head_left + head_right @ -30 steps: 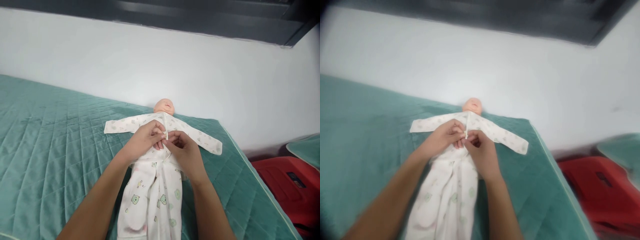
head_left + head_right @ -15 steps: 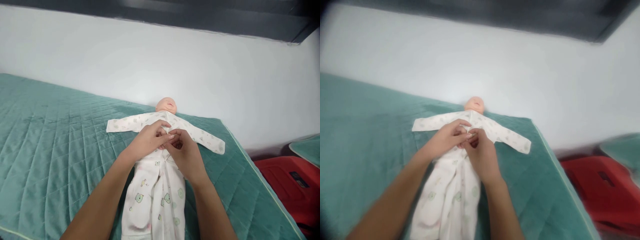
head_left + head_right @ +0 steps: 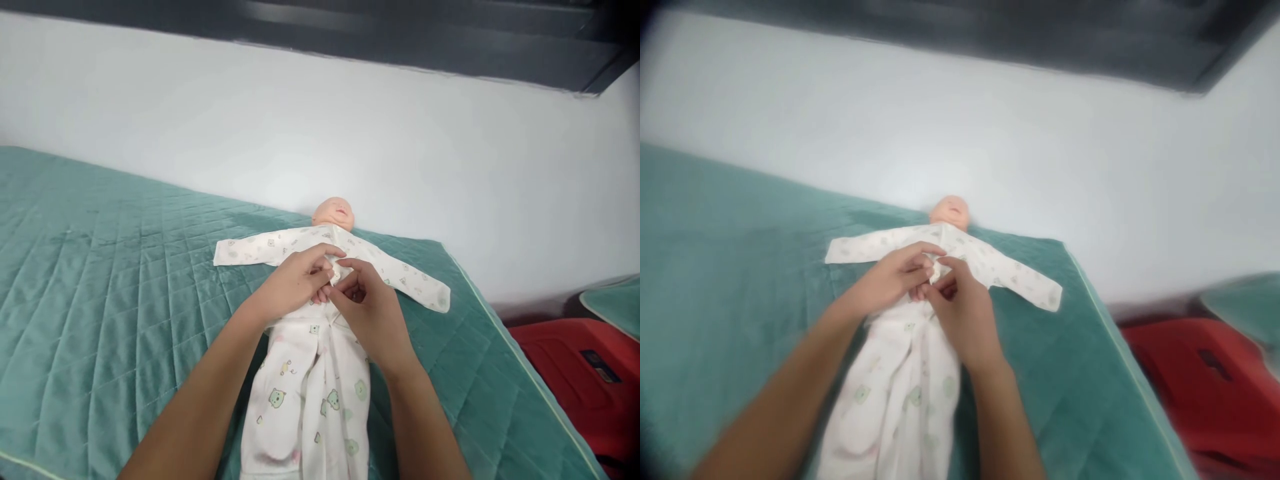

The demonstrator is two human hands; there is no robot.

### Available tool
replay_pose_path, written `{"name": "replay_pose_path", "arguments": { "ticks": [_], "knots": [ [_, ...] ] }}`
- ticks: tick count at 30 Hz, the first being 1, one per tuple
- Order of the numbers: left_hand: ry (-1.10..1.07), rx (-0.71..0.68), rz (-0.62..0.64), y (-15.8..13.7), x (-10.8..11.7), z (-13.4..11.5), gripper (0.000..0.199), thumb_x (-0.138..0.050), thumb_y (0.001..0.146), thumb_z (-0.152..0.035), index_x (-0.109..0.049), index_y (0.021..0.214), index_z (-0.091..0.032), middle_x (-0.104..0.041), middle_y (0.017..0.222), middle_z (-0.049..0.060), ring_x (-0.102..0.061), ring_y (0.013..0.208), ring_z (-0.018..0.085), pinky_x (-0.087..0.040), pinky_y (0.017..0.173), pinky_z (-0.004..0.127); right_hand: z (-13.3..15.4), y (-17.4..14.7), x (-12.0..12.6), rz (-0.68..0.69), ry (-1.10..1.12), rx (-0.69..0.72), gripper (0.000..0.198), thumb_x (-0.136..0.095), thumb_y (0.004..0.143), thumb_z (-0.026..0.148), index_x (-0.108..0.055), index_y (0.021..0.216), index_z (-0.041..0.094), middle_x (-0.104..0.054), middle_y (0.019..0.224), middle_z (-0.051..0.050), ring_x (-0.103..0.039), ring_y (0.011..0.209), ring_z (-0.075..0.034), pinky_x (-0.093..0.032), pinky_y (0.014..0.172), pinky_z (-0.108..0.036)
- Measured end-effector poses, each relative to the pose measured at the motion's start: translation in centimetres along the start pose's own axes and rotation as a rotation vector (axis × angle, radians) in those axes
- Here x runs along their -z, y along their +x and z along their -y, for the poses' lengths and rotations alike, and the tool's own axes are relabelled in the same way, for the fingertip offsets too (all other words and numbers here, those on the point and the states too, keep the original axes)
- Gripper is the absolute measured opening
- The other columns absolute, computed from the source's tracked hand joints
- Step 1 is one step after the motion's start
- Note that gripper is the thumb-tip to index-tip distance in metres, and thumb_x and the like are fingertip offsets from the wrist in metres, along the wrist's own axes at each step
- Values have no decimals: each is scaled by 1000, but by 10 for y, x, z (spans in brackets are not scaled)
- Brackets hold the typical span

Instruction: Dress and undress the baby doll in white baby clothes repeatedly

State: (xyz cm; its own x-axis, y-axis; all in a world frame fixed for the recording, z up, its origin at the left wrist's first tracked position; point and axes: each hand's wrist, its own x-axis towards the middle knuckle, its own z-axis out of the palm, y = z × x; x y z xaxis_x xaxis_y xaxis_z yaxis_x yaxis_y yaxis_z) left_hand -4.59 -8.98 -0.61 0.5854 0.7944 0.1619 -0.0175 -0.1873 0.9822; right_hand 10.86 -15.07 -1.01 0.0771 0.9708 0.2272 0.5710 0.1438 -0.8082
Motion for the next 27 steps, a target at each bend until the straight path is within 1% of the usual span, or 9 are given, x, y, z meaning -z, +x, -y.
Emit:
{"name": "replay_pose_path", "arguments": {
  "ticks": [4, 9, 15, 18, 22, 27],
  "knots": [
    [16, 40, 17, -2, 4, -3, 35, -50, 85, -17, -57, 117, -24, -59, 71, -3, -60, 58, 10, -51, 59, 23, -1, 1, 1, -8, 24, 13, 36, -64, 82, 27, -56, 118, 27, -65, 76, 3, -57, 67, -14, -45, 66, -29],
    [27, 90, 19, -3, 6, -5, 37, -48, 83, -15, -55, 118, -24, -58, 72, -3, -60, 55, 10, -48, 51, 21, -1, 1, 0, 10, 18, 4, 32, -65, 83, 29, -58, 114, 29, -65, 74, 4, -56, 66, -14, -45, 65, -29],
    [39, 108, -39, -3, 4, -7, 37, -48, 81, -13, -54, 116, -23, -59, 70, -4, -60, 54, 10, -52, 55, 22, 0, 1, 0, 10, -5, -3, 31, -65, 82, 27, -60, 112, 29, -65, 75, 4, -56, 65, -14, -45, 66, -28],
    [42, 124, -36, -3, 5, -8, 37, -49, 79, -12, -55, 114, -22, -59, 69, -4, -60, 54, 10, -51, 54, 22, 0, 1, 1, 4, 36, 9, 26, -64, 84, 31, -62, 110, 27, -63, 72, 4, -55, 64, -13, -44, 65, -27],
    [36, 141, -31, -3, 6, -9, 36, -50, 79, -13, -55, 113, -21, -60, 69, -3, -61, 55, 10, -51, 54, 21, -3, 2, 3, -85, 90, -19, 20, -56, 90, 38, -63, 102, 24, -56, 64, 5, -54, 61, -13, -43, 63, -26],
    [59, 141, -30, -5, 6, -10, 32, -51, 80, -16, -56, 111, -22, -62, 72, -3, -60, 54, 9, -51, 54, 21, -3, 2, -3, -178, 23, -52, 13, -58, 86, 33, -65, 91, 24, -51, 57, 6, -50, 54, -12, -40, 59, -25]
  ]
}}
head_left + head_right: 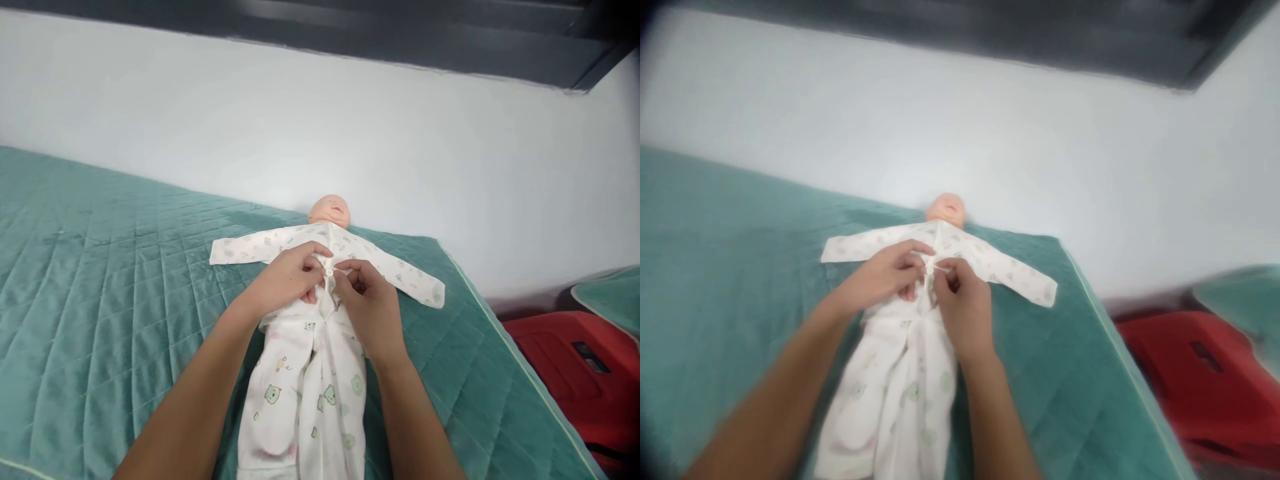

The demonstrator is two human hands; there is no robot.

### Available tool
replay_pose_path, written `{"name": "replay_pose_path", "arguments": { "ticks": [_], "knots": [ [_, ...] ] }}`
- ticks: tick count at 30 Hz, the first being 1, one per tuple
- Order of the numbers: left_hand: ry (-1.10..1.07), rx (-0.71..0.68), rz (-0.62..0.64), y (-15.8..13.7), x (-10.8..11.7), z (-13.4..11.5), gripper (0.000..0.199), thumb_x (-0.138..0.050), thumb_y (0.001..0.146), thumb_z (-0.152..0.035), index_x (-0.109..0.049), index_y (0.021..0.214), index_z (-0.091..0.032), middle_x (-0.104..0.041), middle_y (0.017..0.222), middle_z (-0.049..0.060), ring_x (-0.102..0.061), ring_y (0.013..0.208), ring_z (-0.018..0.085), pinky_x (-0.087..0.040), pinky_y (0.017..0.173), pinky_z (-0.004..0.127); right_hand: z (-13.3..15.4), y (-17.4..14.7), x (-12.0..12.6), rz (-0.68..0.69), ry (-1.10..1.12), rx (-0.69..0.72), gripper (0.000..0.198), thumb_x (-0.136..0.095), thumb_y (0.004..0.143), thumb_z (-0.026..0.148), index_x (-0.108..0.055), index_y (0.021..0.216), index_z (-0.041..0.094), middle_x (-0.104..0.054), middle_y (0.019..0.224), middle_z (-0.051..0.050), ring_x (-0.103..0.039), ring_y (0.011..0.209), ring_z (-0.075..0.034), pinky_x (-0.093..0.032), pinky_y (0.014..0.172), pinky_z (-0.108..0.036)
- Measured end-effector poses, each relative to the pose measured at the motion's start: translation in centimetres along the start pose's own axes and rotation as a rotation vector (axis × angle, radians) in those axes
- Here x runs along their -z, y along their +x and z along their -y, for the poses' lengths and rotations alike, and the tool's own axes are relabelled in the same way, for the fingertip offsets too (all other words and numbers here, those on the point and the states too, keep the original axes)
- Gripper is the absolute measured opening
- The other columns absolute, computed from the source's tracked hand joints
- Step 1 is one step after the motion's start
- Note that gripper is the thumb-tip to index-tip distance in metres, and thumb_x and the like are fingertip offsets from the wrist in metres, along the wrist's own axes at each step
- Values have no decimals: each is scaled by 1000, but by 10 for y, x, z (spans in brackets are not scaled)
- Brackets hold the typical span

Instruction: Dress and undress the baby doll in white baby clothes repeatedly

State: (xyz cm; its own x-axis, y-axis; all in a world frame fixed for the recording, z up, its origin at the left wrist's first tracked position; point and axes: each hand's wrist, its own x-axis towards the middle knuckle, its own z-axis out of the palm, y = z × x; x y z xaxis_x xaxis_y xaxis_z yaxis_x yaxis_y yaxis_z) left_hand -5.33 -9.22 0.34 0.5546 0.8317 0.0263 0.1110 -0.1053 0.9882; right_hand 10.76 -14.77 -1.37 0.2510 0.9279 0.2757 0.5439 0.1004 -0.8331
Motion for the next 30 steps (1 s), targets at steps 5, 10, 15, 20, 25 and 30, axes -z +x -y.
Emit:
{"name": "replay_pose_path", "arguments": {
  "ticks": [5, 10, 15, 20, 25, 30],
  "knots": [
    [30, 1, 31, -1, 2, 0, 30, -54, 81, -20, -57, 111, -22, -66, 74, -1, -61, 54, 11, -49, 51, 21, 2, -1, -3, -14, -7, 21, 9, -57, 85, 28, -64, 83, 23, -52, 56, 6, -48, 53, -11, -38, 57, -24],
    [10, 16, 0, 2, 2, 3, 24, -50, 82, -19, -60, 104, -20, -65, 73, -1, -60, 51, 10, -47, 47, 20, 3, -1, 0, -4, -42, 26, 10, -57, 85, 29, -65, 83, 24, -51, 56, 6, -47, 52, -11, -38, 56, -24],
    [48, 21, -36, 2, 1, 2, 17, -51, 81, -19, -63, 93, -18, -62, 70, -1, -58, 49, 9, -47, 46, 19, 3, 0, 0, 0, -12, 24, 15, -57, 87, 35, -66, 87, 23, -54, 58, 5, -51, 53, -12, -40, 57, -25],
    [94, 15, -36, 1, -1, 1, 14, -53, 83, -26, -64, 90, -19, -61, 70, -1, -57, 50, 9, -47, 46, 19, 1, 0, 0, -7, -2, 8, 13, -59, 85, 34, -66, 87, 23, -56, 57, 5, -52, 53, -13, -42, 58, -25],
    [120, 3, -32, 1, -1, 2, 16, -53, 85, -29, -65, 90, -19, -60, 70, -1, -58, 51, 9, -47, 47, 19, 0, 1, -1, -34, 5, -23, 11, -60, 84, 32, -67, 86, 24, -55, 57, 6, -51, 53, -11, -40, 57, -25],
    [128, -3, -31, 1, -1, 2, 16, -52, 86, -30, -65, 89, -19, -60, 71, -1, -57, 51, 9, -47, 47, 19, 1, 1, 1, 3, 18, -13, 15, -60, 85, 33, -71, 87, 24, -56, 57, 5, -51, 52, -12, -40, 58, -25]
  ]
}}
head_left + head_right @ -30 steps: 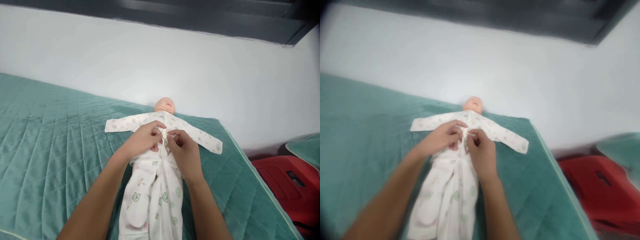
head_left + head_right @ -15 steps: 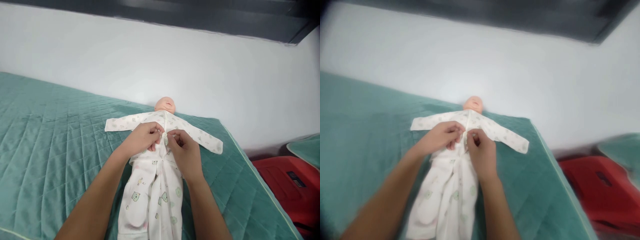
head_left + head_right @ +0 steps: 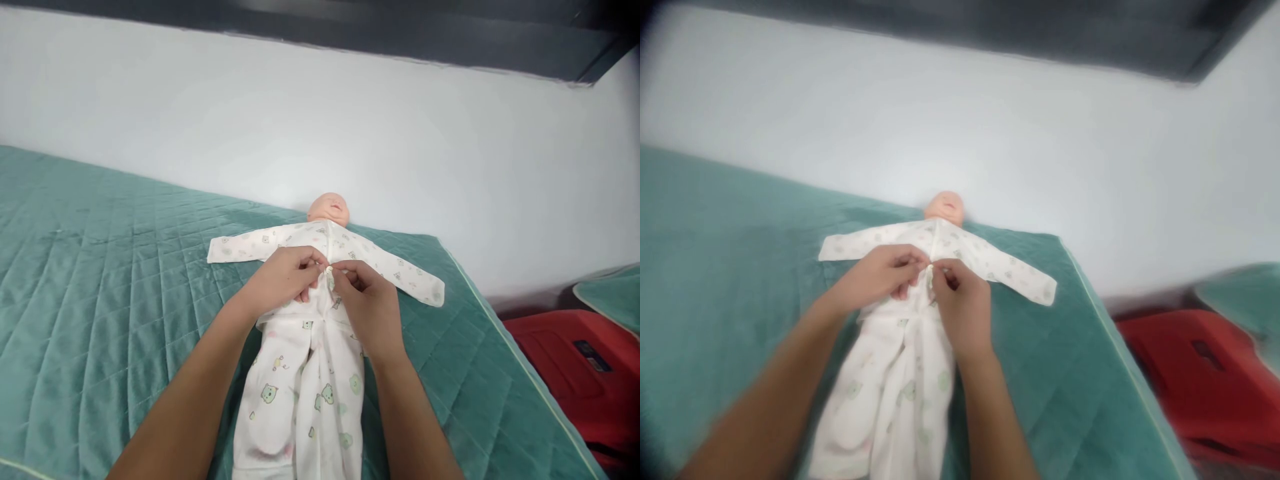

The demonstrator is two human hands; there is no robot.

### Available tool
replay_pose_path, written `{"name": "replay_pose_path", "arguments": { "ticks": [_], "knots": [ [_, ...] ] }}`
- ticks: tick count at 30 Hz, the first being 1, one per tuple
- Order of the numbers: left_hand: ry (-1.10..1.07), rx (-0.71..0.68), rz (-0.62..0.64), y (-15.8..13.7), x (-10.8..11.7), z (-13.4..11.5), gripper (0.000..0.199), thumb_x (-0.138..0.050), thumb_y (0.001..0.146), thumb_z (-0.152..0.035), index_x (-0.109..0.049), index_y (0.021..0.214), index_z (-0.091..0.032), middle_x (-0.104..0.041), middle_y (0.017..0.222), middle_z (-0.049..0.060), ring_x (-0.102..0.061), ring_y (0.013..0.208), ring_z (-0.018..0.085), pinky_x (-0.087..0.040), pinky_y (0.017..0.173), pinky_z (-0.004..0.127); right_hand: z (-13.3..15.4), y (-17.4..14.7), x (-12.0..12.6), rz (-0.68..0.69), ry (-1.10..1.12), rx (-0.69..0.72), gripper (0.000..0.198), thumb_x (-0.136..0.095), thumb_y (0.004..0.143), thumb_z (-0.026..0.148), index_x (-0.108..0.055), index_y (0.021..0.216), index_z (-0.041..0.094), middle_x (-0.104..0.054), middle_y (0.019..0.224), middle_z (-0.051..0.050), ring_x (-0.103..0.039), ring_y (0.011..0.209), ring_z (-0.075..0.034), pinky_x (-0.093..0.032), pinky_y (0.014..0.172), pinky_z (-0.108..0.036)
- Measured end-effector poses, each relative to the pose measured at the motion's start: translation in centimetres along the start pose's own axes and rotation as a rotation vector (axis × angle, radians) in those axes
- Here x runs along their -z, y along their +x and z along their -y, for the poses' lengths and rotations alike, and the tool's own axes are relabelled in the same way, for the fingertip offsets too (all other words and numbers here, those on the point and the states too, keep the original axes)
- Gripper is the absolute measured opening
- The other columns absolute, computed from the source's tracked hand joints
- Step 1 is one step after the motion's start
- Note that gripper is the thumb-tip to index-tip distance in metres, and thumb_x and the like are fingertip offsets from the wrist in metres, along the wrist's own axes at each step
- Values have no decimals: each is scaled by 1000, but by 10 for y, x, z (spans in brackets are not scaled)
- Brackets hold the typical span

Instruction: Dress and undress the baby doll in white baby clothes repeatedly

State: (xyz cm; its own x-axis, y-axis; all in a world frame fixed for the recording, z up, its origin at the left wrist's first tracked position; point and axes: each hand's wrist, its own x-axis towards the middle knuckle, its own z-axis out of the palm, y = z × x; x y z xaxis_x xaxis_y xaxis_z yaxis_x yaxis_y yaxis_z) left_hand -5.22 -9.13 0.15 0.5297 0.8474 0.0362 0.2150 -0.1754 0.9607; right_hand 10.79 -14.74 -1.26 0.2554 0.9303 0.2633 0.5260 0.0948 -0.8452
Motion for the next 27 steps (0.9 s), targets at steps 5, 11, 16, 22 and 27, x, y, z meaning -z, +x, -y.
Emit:
{"name": "replay_pose_path", "arguments": {
  "ticks": [5, 11, 16, 22, 27],
  "knots": [
    [-37, -3, -11, 1, -2, 0, 17, -53, 87, -31, -64, 93, -19, -60, 72, -1, -57, 50, 9, -46, 46, 20, -1, -2, 1, 19, -29, 44, 22, -56, 87, 31, -75, 96, 26, -63, 62, 3, -56, 58, -14, -43, 60, -27],
    [33, -98, -243, 5, -4, 8, 19, -49, 90, -30, -63, 102, -23, -63, 73, -2, -60, 56, 11, -48, 49, 22, -6, -1, 4, -14, -158, 129, 30, -52, 86, 26, -77, 103, 27, -69, 74, 0, -61, 70, -19, -46, 66, -30],
    [412, -314, -469, 7, -5, 14, 18, -48, 92, -23, -65, 98, -24, -70, 93, 0, -63, 87, 17, -50, 80, 32, -10, 1, 5, -66, -87, 74, 31, -52, 86, 27, -76, 105, 27, -65, 70, 1, -56, 64, -15, -44, 65, -29],
    [464, -471, -385, 9, -7, 14, 13, -54, 91, -22, -67, 93, -24, -63, 120, 3, -53, 118, 20, -43, 103, 37, -11, 2, 1, -160, 71, -30, 22, -57, 86, 31, -74, 99, 24, -47, 58, 6, -43, 54, -10, -40, 60, -26],
    [492, -473, -261, 9, -8, 15, 12, -66, 86, -31, -68, 97, -26, -55, 136, 3, -42, 133, 24, -36, 112, 45, -12, 3, 0, -216, 93, 18, 18, -56, 87, 29, -71, 95, 23, -59, 70, 3, -52, 63, -13, -44, 64, -27]
  ]
}}
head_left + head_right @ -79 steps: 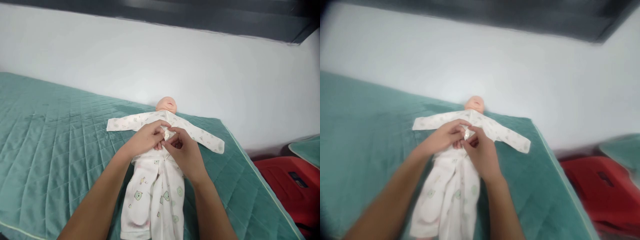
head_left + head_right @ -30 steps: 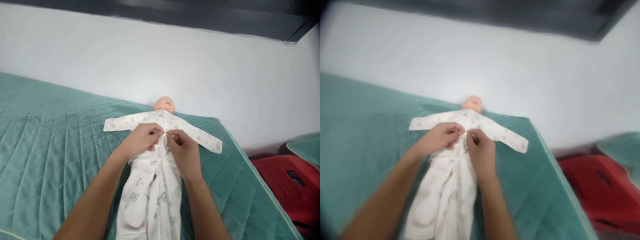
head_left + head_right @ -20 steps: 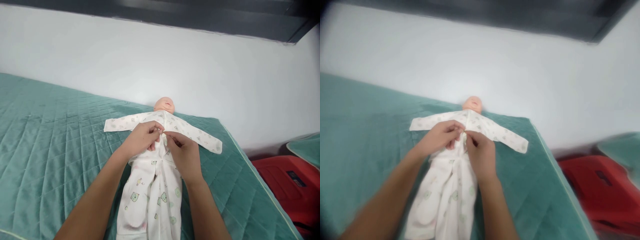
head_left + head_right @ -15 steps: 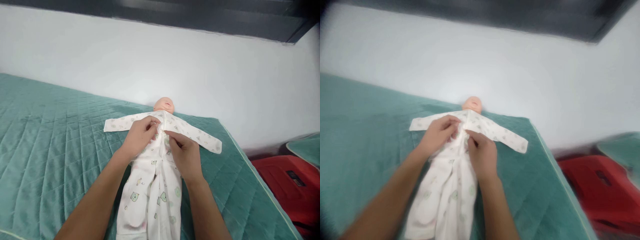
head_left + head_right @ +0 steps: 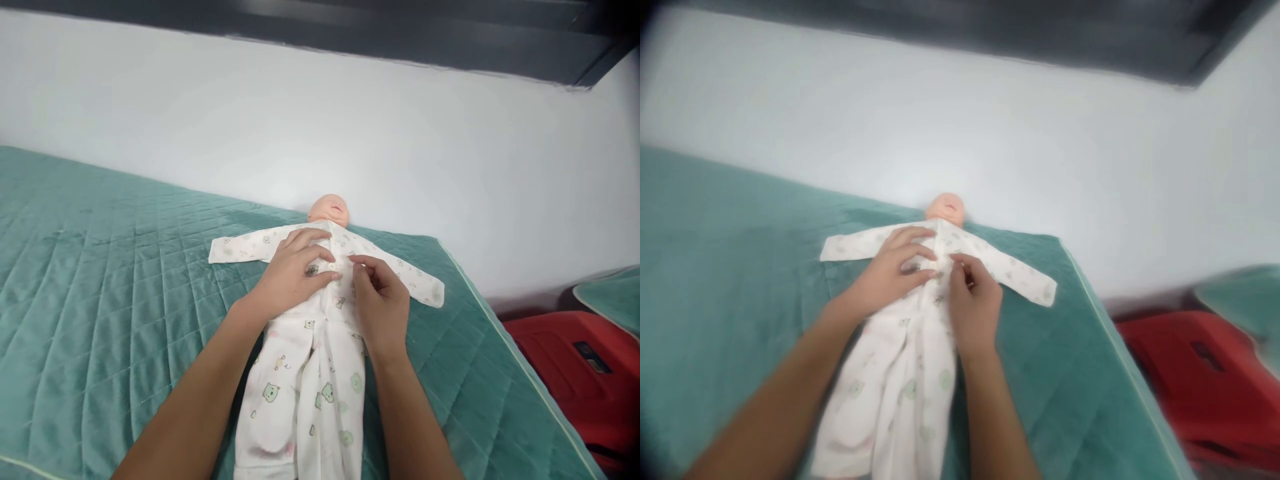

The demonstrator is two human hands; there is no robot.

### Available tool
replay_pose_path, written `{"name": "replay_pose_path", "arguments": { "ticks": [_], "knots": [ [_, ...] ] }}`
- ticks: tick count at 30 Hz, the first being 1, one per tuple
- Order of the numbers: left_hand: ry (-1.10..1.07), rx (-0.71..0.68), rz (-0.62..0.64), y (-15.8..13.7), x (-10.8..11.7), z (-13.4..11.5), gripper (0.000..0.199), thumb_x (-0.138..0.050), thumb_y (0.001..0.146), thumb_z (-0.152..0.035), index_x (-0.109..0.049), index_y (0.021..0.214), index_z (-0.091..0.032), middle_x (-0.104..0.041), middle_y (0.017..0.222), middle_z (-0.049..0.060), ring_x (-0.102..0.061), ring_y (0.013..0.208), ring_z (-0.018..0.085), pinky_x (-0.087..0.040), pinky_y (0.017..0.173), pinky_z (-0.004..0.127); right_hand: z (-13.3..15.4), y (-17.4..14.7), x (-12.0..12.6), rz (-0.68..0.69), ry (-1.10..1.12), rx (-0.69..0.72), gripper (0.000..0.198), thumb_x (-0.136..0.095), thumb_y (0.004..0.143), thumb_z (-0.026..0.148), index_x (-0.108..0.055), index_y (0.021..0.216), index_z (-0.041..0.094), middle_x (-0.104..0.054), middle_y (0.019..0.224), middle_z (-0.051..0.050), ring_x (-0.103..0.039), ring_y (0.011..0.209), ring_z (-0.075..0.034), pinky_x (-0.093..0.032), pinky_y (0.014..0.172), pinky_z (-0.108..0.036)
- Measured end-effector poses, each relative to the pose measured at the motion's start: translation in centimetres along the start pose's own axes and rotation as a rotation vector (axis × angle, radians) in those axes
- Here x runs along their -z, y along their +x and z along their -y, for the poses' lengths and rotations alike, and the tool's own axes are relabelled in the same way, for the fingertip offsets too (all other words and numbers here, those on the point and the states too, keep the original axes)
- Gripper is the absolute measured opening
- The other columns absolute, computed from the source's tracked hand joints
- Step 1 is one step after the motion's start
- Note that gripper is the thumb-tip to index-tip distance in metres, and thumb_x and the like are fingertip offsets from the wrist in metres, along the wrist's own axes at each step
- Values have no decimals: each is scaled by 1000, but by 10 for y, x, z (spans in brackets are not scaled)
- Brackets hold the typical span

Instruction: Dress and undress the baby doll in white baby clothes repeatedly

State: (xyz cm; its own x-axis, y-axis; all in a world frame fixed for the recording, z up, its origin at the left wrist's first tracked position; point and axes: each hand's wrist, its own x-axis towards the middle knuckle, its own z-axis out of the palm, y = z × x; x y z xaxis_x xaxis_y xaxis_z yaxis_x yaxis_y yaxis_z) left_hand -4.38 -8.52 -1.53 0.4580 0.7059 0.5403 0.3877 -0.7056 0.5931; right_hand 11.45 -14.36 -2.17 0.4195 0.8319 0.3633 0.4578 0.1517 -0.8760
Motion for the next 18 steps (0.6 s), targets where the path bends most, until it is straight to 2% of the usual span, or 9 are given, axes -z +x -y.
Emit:
{"name": "replay_pose_path", "arguments": {
  "ticks": [3, 7, 11, 18],
  "knots": [
    [23, -3, 32, -1, 0, 0, 13, -66, 86, -30, -68, 98, -27, -53, 138, 3, -40, 134, 24, -36, 113, 47, -3, 2, -1, -43, -10, 99, 17, -55, 86, 25, -69, 95, 22, -66, 93, -3, -60, 83, -16, -48, 70, -29],
    [44, -18, 34, -1, -1, 0, 13, -63, 88, -26, -71, 98, -28, -54, 137, 2, -41, 133, 24, -35, 113, 47, -10, 3, -4, -41, -43, 179, 20, -56, 85, 23, -66, 102, 24, -63, 115, -6, -58, 110, -21, -50, 88, -36],
    [77, -44, 36, 0, -1, 2, 17, -59, 90, -25, -72, 99, -29, -54, 138, 2, -42, 133, 24, -34, 113, 47, -16, 3, -7, 35, -73, 150, 26, -57, 87, 29, -63, 113, 27, -57, 135, -6, -50, 128, -24, -42, 106, -45],
    [36, -16, 72, -1, 0, 4, 27, -47, 95, -21, -69, 107, -30, -50, 143, 1, -40, 136, 22, -29, 116, 47, -14, 3, -6, 155, -60, 48, 38, -56, 89, 36, -59, 126, 29, -48, 148, -4, -43, 137, -25, -34, 115, -48]
  ]
}}
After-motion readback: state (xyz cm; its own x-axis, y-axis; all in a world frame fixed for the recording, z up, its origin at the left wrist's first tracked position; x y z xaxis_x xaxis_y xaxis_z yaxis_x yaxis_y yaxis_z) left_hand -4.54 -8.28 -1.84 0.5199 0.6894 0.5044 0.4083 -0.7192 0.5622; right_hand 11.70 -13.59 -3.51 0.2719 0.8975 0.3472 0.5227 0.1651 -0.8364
